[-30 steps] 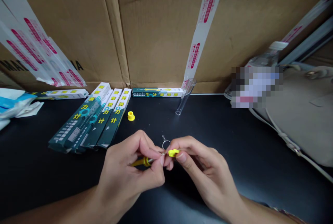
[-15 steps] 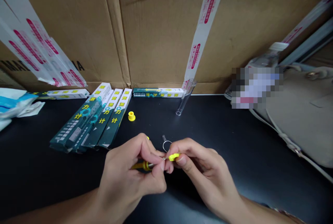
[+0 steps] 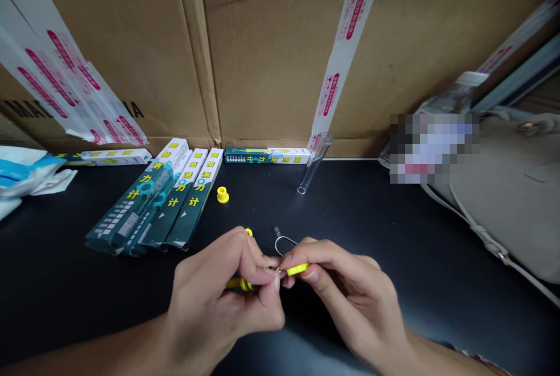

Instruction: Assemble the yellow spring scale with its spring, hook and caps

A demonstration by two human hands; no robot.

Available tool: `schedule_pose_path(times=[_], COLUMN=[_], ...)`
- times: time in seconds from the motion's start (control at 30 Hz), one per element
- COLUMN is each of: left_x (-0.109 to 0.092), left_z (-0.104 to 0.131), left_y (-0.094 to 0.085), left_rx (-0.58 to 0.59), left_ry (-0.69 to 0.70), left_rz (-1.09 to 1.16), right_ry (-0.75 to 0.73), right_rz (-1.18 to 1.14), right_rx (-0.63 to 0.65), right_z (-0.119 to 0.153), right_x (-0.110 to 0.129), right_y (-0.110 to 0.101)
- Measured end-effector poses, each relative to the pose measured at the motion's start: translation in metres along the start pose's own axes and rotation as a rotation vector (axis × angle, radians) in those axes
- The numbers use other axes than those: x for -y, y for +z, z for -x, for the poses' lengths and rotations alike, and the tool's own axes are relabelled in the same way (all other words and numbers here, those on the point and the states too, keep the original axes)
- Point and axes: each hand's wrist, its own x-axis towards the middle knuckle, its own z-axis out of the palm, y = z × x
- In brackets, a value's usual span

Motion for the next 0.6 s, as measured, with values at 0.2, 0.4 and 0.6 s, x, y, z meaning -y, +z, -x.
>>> schedule_pose_path(times=[0.2, 0.4, 0.6], left_x=[0.0029, 0.0048, 0.0063], left_z=[0.0052, 0.0044, 0.0051], left_y=[-0.0007, 0.0000, -0.0017], left_rx=[0.013, 0.010, 0.031], left_ry=[0.008, 0.028, 0.107], left_rz=[0.037, 0.022, 0.002], right_ry=[-0.181, -0.209, 0.019], right_rz=[0.113, 0.141, 0.162], right_rx=[0.021, 0.038, -0.013], right_z=[0.0009, 0.0007, 0.0031], right_x=[-0.0020, 0.0015, 0.0006], right_y=[-0.0031, -0.0025, -0.0005])
